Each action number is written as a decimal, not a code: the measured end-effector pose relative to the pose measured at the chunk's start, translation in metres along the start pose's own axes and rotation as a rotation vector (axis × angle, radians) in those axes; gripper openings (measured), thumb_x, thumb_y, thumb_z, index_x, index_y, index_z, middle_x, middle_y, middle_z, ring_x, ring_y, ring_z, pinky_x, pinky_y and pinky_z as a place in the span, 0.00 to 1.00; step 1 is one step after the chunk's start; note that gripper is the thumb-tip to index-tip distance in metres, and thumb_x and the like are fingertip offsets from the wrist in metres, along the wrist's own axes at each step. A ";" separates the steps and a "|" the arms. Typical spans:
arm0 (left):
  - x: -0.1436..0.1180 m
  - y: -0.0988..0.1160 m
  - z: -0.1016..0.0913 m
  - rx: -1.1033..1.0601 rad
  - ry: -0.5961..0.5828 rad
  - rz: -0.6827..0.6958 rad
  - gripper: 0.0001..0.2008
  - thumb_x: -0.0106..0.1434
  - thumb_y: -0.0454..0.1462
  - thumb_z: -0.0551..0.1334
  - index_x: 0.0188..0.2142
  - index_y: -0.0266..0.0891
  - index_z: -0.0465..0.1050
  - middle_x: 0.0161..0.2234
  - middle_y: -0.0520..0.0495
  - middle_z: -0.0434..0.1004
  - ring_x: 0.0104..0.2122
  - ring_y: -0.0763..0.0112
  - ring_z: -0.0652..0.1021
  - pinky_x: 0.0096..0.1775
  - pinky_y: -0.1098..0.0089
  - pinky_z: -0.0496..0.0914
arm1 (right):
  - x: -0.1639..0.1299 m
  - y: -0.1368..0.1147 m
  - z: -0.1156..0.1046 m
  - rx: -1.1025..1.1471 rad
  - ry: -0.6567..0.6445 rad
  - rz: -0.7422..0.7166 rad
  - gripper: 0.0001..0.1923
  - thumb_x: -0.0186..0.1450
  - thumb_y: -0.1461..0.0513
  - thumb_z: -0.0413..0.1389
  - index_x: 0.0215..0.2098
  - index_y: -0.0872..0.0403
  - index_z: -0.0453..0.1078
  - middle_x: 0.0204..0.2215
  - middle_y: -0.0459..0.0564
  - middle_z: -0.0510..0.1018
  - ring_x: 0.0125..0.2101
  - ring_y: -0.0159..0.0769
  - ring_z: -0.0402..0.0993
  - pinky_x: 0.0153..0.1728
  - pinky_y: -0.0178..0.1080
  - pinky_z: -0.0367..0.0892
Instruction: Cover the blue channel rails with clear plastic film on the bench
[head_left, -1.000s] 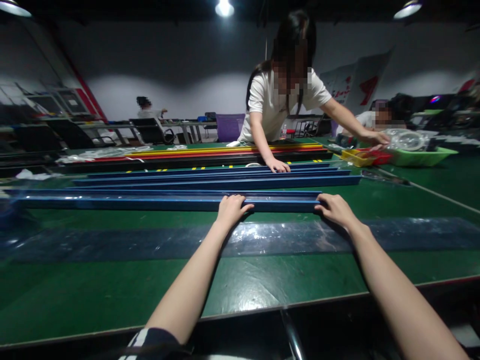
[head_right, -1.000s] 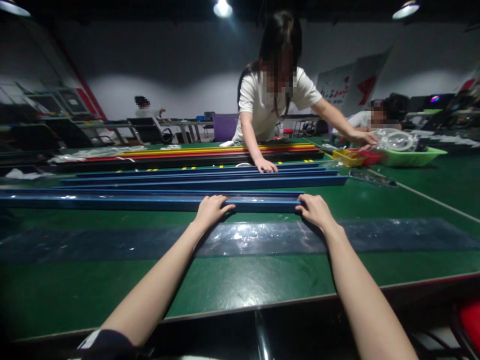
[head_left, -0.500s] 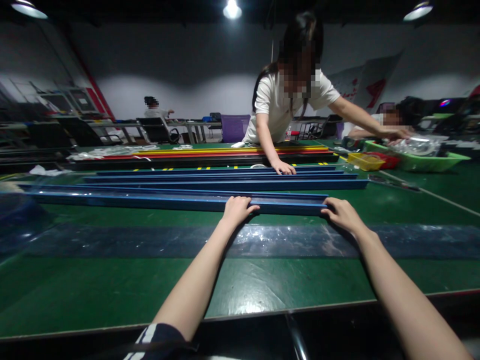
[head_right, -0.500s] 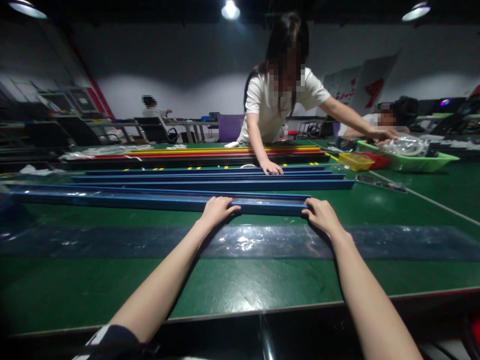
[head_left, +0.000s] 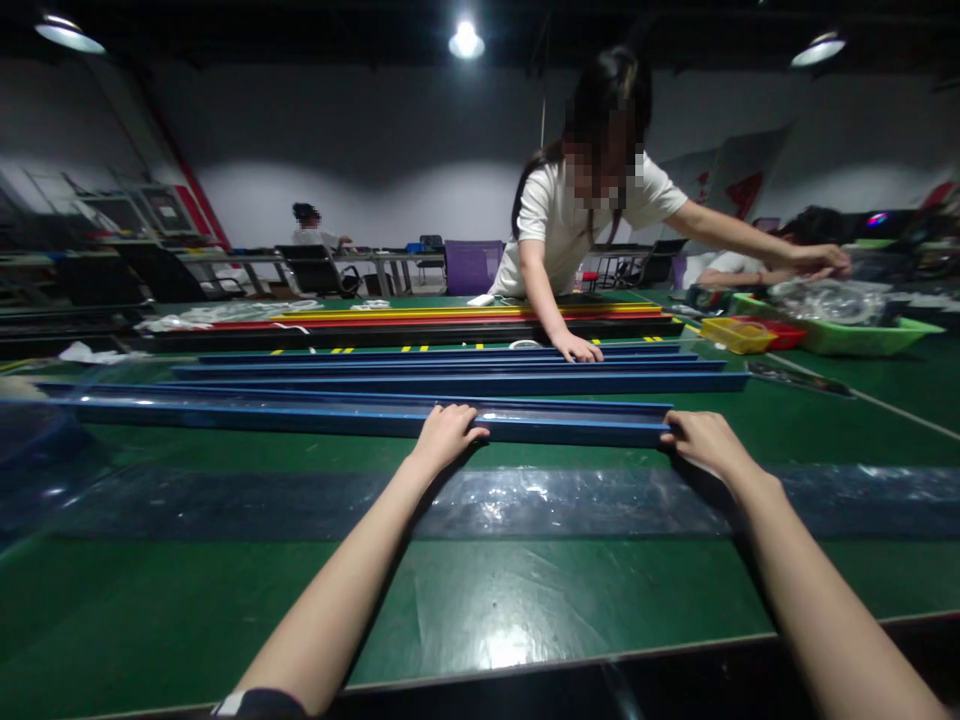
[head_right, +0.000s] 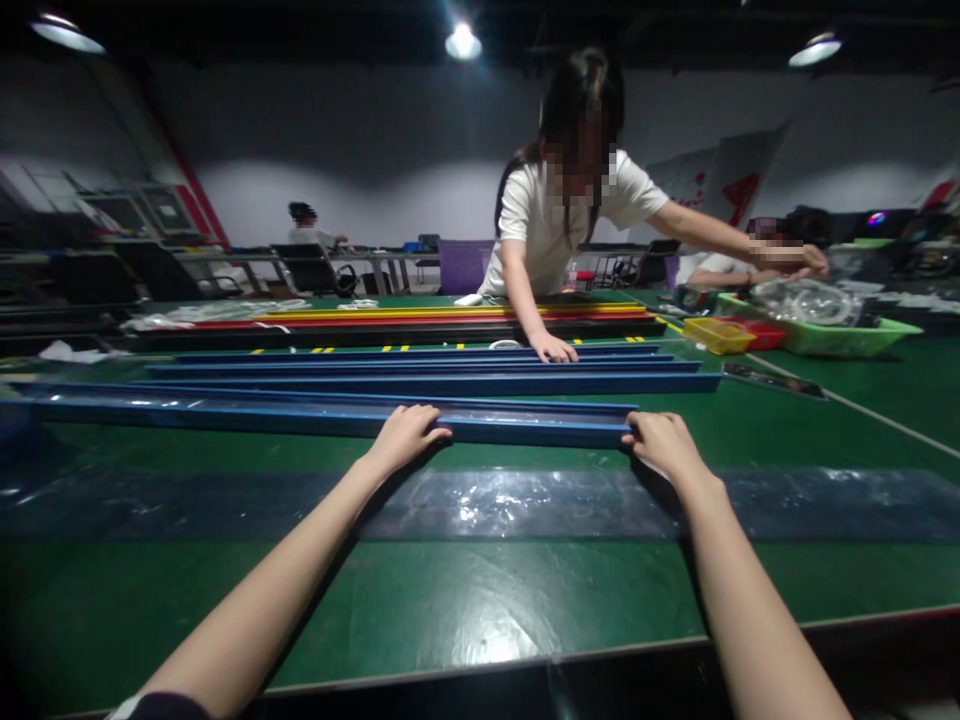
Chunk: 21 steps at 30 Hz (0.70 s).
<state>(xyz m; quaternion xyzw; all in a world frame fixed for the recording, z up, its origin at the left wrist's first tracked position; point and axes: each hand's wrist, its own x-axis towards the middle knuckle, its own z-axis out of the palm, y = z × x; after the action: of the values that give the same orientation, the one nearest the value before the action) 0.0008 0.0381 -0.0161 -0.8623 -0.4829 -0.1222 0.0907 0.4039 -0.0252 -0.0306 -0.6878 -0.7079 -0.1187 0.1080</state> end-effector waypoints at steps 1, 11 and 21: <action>-0.001 -0.001 0.001 -0.004 0.000 0.001 0.15 0.62 0.48 0.54 0.35 0.40 0.68 0.40 0.47 0.74 0.42 0.64 0.72 0.41 0.67 0.60 | 0.002 -0.005 -0.003 -0.054 -0.024 -0.001 0.03 0.53 0.63 0.53 0.26 0.52 0.68 0.25 0.52 0.76 0.30 0.41 0.72 0.36 0.41 0.58; -0.002 0.000 0.007 0.067 0.026 -0.020 0.17 0.64 0.49 0.50 0.37 0.39 0.67 0.39 0.44 0.72 0.41 0.63 0.72 0.39 0.67 0.60 | 0.045 -0.146 -0.011 0.323 -0.068 -0.276 0.14 0.59 0.57 0.53 0.42 0.52 0.66 0.39 0.53 0.74 0.40 0.38 0.69 0.39 0.37 0.60; -0.003 -0.001 0.012 0.092 0.052 -0.014 0.18 0.63 0.49 0.49 0.38 0.38 0.66 0.40 0.42 0.71 0.42 0.62 0.70 0.39 0.67 0.61 | 0.047 -0.215 0.006 0.373 0.077 -0.278 0.03 0.59 0.66 0.50 0.33 0.53 0.62 0.32 0.50 0.71 0.34 0.36 0.65 0.34 0.35 0.59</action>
<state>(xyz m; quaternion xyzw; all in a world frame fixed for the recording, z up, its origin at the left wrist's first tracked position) -0.0004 0.0393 -0.0286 -0.8503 -0.4916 -0.1229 0.1422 0.1878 0.0160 -0.0250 -0.5466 -0.8009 -0.0257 0.2430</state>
